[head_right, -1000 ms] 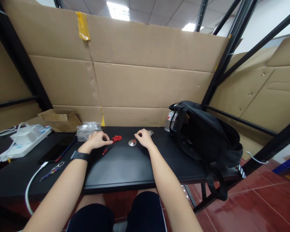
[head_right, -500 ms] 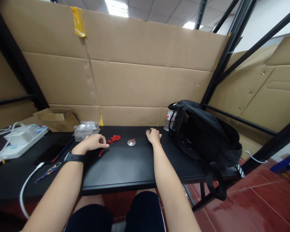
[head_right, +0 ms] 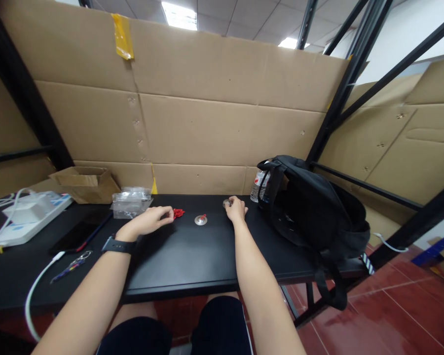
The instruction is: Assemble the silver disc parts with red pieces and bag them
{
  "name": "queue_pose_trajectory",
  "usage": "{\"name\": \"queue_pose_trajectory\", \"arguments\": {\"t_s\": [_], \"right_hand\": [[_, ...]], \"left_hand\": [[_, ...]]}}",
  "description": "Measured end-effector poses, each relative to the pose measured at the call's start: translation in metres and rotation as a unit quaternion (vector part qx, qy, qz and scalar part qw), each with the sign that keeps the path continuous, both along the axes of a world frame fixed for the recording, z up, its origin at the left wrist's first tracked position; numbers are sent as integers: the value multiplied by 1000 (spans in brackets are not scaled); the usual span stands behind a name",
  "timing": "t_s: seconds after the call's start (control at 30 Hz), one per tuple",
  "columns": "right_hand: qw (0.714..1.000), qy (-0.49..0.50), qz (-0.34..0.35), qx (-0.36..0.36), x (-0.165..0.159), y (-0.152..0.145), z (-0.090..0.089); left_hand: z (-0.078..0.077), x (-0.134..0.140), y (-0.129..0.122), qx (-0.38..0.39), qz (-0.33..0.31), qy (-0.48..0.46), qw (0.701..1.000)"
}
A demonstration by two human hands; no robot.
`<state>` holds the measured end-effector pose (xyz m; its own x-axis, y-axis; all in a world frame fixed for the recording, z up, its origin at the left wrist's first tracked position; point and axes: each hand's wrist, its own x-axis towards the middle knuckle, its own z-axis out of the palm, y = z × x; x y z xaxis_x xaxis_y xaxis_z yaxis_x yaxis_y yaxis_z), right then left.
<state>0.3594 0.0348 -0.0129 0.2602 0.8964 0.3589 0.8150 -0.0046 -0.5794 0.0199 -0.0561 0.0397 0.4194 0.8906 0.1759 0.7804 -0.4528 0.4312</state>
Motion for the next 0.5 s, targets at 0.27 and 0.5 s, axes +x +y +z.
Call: {"name": "queue_pose_trajectory", "arguments": {"t_s": [0.27, 0.5], "right_hand": [[947, 216, 214, 102, -34, -17, 14], [873, 315, 365, 73, -83, -57, 28]], "left_hand": [[-11, 35, 10, 103, 75, -156, 979], [-22, 34, 20, 47, 96, -277, 955]]}}
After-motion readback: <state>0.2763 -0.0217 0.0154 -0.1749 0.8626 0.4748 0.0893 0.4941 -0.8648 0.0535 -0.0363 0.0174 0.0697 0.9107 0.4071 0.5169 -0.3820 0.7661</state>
